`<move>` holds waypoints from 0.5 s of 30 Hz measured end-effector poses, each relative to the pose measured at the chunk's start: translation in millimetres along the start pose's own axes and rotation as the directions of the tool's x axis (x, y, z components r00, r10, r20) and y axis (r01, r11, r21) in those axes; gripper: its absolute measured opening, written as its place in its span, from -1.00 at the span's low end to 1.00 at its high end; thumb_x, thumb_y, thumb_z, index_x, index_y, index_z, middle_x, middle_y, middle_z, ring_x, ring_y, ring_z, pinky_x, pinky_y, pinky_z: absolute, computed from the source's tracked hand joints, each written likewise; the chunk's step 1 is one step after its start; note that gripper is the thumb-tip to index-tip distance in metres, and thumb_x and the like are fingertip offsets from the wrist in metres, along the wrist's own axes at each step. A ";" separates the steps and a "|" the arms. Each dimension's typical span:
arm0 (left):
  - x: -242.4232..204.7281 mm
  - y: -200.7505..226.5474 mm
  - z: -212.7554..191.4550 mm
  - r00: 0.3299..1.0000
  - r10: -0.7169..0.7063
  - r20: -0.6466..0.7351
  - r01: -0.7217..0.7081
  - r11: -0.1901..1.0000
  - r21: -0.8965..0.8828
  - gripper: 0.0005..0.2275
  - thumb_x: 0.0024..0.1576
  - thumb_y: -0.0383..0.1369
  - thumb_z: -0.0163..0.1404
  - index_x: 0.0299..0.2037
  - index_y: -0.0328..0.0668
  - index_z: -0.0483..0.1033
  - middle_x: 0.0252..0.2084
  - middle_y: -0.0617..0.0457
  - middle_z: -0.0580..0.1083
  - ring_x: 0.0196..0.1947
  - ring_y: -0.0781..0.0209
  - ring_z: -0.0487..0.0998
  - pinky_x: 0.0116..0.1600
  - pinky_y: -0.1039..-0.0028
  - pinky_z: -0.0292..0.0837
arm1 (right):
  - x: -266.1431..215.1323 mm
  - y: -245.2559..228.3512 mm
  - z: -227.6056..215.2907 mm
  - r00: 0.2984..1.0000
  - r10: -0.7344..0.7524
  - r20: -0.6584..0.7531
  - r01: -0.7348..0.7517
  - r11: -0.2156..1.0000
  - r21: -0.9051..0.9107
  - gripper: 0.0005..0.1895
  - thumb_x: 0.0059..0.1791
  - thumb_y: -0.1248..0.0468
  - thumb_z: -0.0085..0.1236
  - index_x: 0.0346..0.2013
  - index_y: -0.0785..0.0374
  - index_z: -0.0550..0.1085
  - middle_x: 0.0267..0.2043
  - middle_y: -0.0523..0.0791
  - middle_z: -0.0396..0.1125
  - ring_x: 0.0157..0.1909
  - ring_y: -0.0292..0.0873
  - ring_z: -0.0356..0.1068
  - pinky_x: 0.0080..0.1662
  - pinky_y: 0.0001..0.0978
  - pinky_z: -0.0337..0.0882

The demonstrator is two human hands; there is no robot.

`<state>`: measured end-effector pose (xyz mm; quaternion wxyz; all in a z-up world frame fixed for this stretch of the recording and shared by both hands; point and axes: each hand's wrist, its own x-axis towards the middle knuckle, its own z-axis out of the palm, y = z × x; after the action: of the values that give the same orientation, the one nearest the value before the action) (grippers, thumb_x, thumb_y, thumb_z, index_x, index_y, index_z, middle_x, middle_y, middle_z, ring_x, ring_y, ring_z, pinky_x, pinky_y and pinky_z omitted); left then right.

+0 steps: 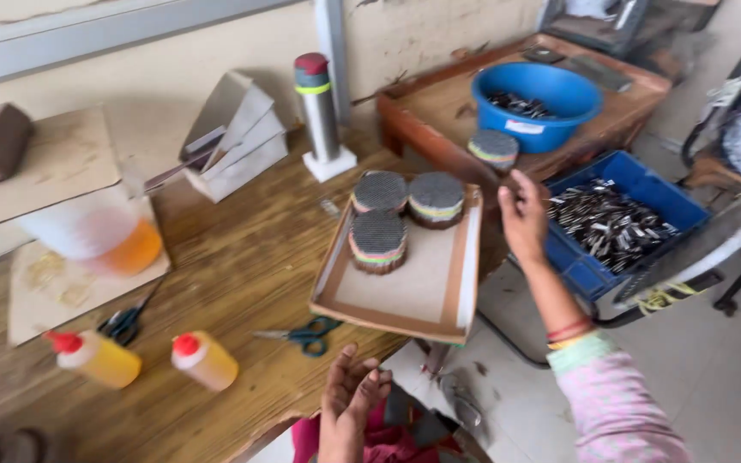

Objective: Filling small applicator bottles with oil/liquid and applying it to circular industrial disks.

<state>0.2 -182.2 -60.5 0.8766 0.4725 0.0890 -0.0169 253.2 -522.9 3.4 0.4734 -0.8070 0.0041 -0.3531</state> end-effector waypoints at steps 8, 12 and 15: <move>21.7 -81.3 52.8 0.968 -0.247 -0.041 0.228 0.936 -0.268 -0.40 0.09 -0.47 0.19 0.32 -0.12 0.17 0.08 -0.13 0.42 0.04 0.05 0.47 0.15 0.23 0.37 | 38.4 14.4 30.5 0.950 -0.282 0.137 0.298 0.948 -0.114 -0.66 0.16 0.17 0.13 0.17 0.27 0.48 0.11 0.06 0.44 0.13 0.02 0.45 0.15 -0.22 0.40; -34.3 8.6 36.9 0.621 0.778 -0.095 -0.658 0.583 0.477 -0.33 -0.01 -0.56 0.29 0.30 -0.37 0.19 0.28 -0.25 0.31 0.34 -0.08 0.35 0.44 0.21 0.20 | -53.8 -111.5 -23.5 0.893 -0.216 0.395 0.114 0.957 0.267 -0.78 0.18 0.29 0.03 0.02 0.41 0.48 -0.09 -0.06 0.47 -0.06 -0.28 0.46 0.00 -0.45 0.45; -23.8 96.8 -9.6 0.316 0.946 -0.071 -0.351 0.186 0.918 -0.17 0.00 -0.46 0.27 0.40 -0.48 -0.06 0.39 -0.34 0.10 0.43 -0.21 0.15 0.50 0.12 -0.01 | -133.8 -8.7 -24.0 0.811 -0.254 0.527 0.029 0.917 0.398 -0.77 0.14 0.28 0.06 -0.01 0.39 0.48 -0.12 -0.07 0.47 -0.08 -0.28 0.46 -0.02 -0.44 0.45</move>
<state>-13.5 -122.0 18.4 0.3768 0.7498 0.1347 0.5269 136.1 -490.8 -58.3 0.5686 -0.7685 -0.2652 -0.1258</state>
